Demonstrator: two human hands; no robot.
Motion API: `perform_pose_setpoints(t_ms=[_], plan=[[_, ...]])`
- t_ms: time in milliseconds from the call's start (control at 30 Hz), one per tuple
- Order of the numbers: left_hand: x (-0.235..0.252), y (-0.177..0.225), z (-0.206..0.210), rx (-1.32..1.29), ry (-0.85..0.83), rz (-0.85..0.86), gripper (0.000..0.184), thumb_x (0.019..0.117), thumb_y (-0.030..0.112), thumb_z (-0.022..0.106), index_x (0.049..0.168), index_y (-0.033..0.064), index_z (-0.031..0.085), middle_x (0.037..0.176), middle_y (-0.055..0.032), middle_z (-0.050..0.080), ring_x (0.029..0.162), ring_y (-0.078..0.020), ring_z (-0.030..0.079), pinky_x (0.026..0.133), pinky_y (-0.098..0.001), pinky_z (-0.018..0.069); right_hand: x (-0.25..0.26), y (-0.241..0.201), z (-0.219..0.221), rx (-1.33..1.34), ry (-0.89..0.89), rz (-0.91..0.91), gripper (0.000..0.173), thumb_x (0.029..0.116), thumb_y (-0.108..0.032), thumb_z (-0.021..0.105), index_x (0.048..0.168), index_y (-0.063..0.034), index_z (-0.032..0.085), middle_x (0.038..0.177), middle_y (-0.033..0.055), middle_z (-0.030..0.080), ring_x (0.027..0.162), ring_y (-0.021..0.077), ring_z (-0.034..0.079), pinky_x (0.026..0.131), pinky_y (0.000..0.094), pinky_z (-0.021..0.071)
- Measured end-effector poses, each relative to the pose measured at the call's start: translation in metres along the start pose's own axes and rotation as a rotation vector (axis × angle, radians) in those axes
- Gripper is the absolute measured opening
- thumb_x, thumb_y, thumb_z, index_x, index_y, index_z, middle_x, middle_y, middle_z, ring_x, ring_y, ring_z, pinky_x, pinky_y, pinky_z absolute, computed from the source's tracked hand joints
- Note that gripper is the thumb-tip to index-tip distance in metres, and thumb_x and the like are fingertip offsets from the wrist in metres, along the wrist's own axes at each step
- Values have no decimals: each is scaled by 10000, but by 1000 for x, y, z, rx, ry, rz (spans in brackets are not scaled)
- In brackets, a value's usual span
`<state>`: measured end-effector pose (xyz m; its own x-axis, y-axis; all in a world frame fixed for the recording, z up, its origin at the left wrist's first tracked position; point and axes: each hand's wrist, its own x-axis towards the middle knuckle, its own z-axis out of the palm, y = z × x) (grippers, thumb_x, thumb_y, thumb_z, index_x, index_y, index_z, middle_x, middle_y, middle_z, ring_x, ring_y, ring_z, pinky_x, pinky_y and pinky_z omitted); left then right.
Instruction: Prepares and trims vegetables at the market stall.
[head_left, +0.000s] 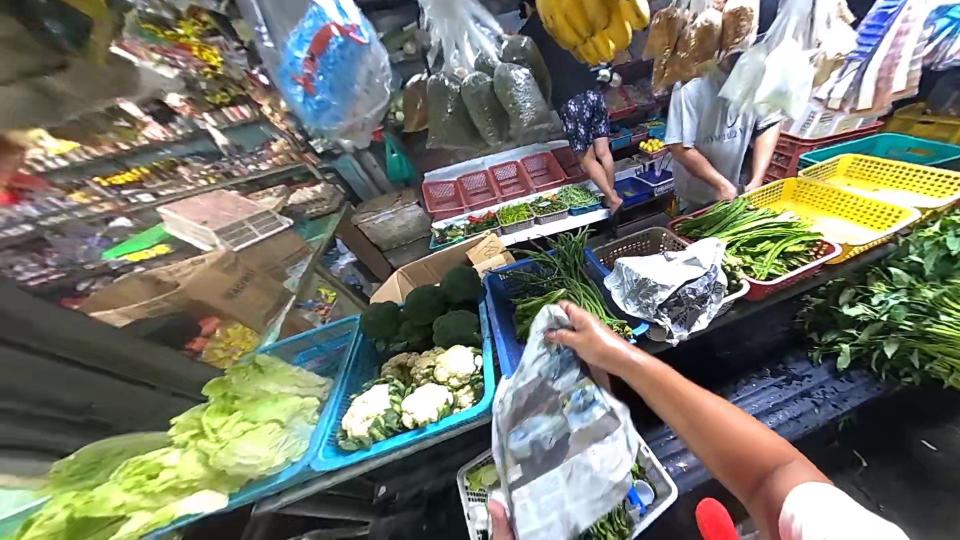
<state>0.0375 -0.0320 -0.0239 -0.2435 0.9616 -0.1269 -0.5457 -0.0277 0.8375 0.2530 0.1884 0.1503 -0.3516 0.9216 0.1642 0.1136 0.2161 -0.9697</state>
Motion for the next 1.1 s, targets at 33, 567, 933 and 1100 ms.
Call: perform_pose_setpoints(t_ms=[33, 567, 933, 1100], plan=[[10, -7, 3, 7, 65, 33, 625, 1007, 679, 391, 1322, 184, 607, 1124, 37, 743, 1030, -56, 706, 882, -317, 613, 6, -3, -6, -25, 37, -5, 351, 1015, -102, 614, 1342, 3, 543, 1160, 171, 680, 1037, 230, 678, 945, 439, 553], [66, -38, -62, 122, 241, -433, 469, 1005, 109, 567, 1461, 73, 463, 1277, -160, 652, 1135, -259, 659, 952, -473, 567, -6, 111, -213, -178, 1287, 268, 930, 927, -302, 708, 1590, 27, 145, 1571, 211, 389, 1418, 249, 456, 1143, 364, 433], [114, -103, -106, 322, 388, -562, 380, 1067, 146, 521, 1418, 10, 471, 1147, -207, 681, 966, -297, 701, 818, -464, 596, -101, 297, 57, -501, -19, 586, 680, 997, -179, 614, 1554, 58, 304, 1504, 270, 473, 1378, 354, 509, 1167, 456, 421], [111, -85, -119, 426, 412, -552, 394, 1113, 271, 428, 1374, 1, 548, 1063, -149, 678, 835, -206, 675, 756, -359, 582, -109, 338, 109, -525, -188, 1013, 751, 992, -381, 659, 1521, 55, 355, 1502, 266, 480, 1400, 374, 488, 1170, 514, 393]])
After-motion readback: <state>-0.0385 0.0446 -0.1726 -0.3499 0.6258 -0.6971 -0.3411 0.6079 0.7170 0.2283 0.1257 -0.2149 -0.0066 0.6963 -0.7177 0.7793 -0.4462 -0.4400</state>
